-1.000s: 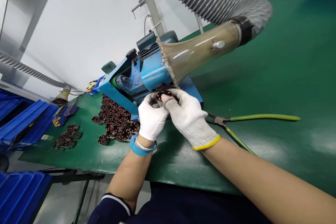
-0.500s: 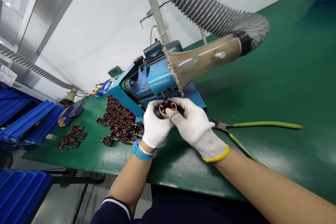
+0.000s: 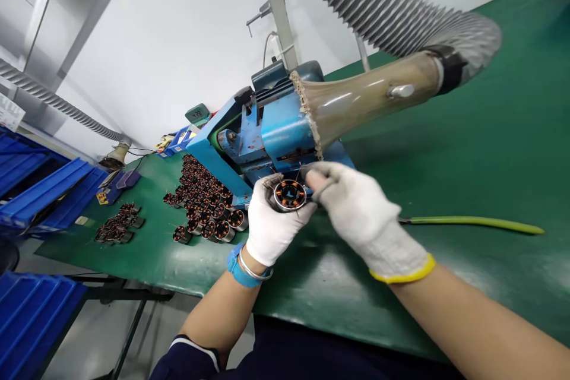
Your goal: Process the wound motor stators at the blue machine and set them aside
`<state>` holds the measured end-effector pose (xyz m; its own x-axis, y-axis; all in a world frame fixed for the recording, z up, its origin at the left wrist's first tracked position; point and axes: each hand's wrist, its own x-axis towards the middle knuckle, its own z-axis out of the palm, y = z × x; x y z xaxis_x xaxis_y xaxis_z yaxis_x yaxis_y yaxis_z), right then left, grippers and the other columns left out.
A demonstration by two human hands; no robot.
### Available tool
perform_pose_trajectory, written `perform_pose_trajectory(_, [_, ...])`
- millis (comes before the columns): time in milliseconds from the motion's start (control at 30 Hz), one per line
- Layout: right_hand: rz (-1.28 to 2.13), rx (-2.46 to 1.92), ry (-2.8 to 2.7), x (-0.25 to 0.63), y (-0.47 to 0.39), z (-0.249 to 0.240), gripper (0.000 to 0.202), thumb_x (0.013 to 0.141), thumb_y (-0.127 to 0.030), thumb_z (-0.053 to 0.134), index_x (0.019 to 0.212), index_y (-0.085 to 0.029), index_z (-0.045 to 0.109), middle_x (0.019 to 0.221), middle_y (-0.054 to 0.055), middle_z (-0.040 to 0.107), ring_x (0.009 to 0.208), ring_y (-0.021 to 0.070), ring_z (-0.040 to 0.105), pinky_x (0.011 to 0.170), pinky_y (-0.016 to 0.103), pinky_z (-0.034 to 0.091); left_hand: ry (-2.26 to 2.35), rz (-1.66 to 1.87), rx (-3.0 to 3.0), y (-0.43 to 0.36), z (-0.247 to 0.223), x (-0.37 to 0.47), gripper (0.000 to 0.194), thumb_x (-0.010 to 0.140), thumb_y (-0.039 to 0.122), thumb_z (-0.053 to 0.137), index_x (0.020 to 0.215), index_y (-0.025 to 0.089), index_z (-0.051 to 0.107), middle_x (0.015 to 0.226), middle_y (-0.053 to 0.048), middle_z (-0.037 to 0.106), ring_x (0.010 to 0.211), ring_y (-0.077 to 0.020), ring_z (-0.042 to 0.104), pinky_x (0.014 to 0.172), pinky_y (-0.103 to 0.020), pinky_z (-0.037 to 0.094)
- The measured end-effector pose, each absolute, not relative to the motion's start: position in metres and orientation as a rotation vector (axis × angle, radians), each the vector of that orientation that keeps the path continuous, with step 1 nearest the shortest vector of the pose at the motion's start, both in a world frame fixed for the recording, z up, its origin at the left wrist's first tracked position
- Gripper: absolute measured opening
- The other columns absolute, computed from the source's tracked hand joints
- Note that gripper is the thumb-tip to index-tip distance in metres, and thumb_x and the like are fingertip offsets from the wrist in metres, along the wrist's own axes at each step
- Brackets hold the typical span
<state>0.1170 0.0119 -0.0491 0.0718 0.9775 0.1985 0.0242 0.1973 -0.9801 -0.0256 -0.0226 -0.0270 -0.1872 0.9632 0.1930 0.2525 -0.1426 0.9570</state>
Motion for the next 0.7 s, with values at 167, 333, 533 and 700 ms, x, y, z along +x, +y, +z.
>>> perform_pose_trajectory(167, [0.975, -1.080, -1.360, 0.092, -0.004, -0.053, 0.074, 0.056, -0.054, 0.087, 0.121, -0.022, 0.071, 0.124, 0.015, 0.073, 0.113, 0.0416, 0.070, 0.103, 0.059, 0.057, 1.332, 1.351, 1.465, -0.020, -0.030, -0.031, 0.057, 0.065, 0.031, 0.094, 0.113, 0.018, 0.068, 0.114, -0.013, 0.077, 0.106, -0.0291, 0.074, 0.103, -0.046, 0.058])
perform_pose_trajectory(333, [1.167, -1.036, -1.219, 0.086, 0.003, -0.053, 0.060, 0.069, -0.049, 0.080, 0.121, -0.021, 0.069, 0.109, 0.013, 0.077, 0.104, 0.0372, 0.074, 0.093, 0.053, 0.063, 1.475, 1.316, 1.506, -0.007, -0.021, -0.029, 0.042, 0.067, 0.036, 0.093, 0.099, 0.018, 0.074, 0.096, -0.008, 0.080, 0.087, -0.0251, 0.074, 0.088, -0.039, 0.061])
perform_pose_trajectory(533, [1.241, -1.002, -1.109, 0.081, 0.010, -0.055, 0.049, 0.072, -0.043, 0.076, 0.115, -0.022, 0.071, 0.104, 0.010, 0.079, 0.101, 0.0328, 0.075, 0.095, 0.047, 0.063, 1.608, 1.236, 1.616, 0.005, -0.019, -0.030, 0.033, 0.066, 0.033, 0.091, 0.089, 0.018, 0.074, 0.086, -0.005, 0.078, 0.074, -0.0197, 0.068, 0.078, -0.033, 0.058])
perform_pose_trajectory(700, [1.225, -0.943, -1.103, 0.079, 0.015, -0.054, 0.050, 0.074, -0.045, 0.074, 0.117, -0.021, 0.070, 0.099, 0.008, 0.079, 0.098, 0.0294, 0.075, 0.095, 0.043, 0.063, 1.614, 1.278, 1.708, 0.012, -0.019, -0.030, 0.028, 0.068, 0.031, 0.088, 0.088, 0.018, 0.073, 0.083, -0.005, 0.077, 0.073, -0.0192, 0.066, 0.076, -0.032, 0.056])
